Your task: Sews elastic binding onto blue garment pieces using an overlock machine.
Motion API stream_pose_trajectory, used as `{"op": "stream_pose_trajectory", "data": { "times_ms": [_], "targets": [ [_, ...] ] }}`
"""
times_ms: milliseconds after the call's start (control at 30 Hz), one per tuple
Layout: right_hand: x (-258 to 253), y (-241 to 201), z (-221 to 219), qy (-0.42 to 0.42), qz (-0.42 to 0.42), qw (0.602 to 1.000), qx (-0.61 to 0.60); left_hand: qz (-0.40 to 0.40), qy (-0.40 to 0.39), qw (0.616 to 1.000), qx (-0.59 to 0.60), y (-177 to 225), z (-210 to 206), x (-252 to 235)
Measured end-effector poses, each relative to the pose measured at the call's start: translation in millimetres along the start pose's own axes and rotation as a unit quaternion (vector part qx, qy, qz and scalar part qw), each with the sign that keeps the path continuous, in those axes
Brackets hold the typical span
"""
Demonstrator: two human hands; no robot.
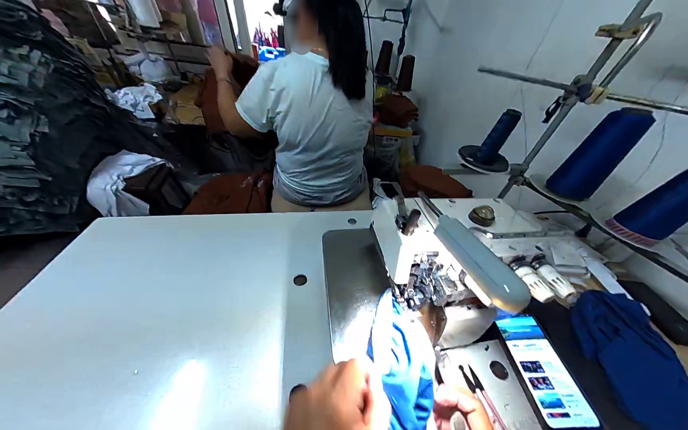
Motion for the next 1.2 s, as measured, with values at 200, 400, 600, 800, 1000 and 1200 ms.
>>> {"op": "stream_pose_trajectory", "data": {
  "times_ms": [200,400,600,800,1000,1200],
  "targets": [
    [7.8,-53.6,-20.9,-0.036,0.192,0.959,0.208,-0.181,0.037,0.981,-0.058,-42.6,40.1,-42.0],
    [2.4,-54.2,-29.4,-0.076,0.206,0.924,0.312,-0.372,-0.111,0.913,-0.125,-38.7,18.8,-7.4],
    [-22.9,-87.1,9.6,-0.189,0.132,0.961,0.15,-0.405,-0.188,0.893,-0.055,-0.5,44.4,4.1],
    [-11.3,-112.7,9.0,-0.075,0.202,0.955,0.202,-0.376,-0.244,0.894,0.01,-0.1,31.9,-15.6],
    [-1.5,-78.3,-39.6,-0.164,0.192,0.942,0.223,-0.377,-0.256,0.89,0.028,12.4,33.0,-11.7],
    [1.2,-116.8,-42.0,-0.26,0.146,0.954,0.024,-0.201,-0.12,0.966,0.113,-24.6,39.6,12.1]
  ]
}}
Point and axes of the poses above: each hand's wrist, its own x-axis away from the middle knuckle, its own z-axis out of the back of the hand, y = z × x, the point moved 8 cm from there along -x, towards the middle knuckle, and after that the axes turned 4 degrees about -z, right-handed, at the moved point
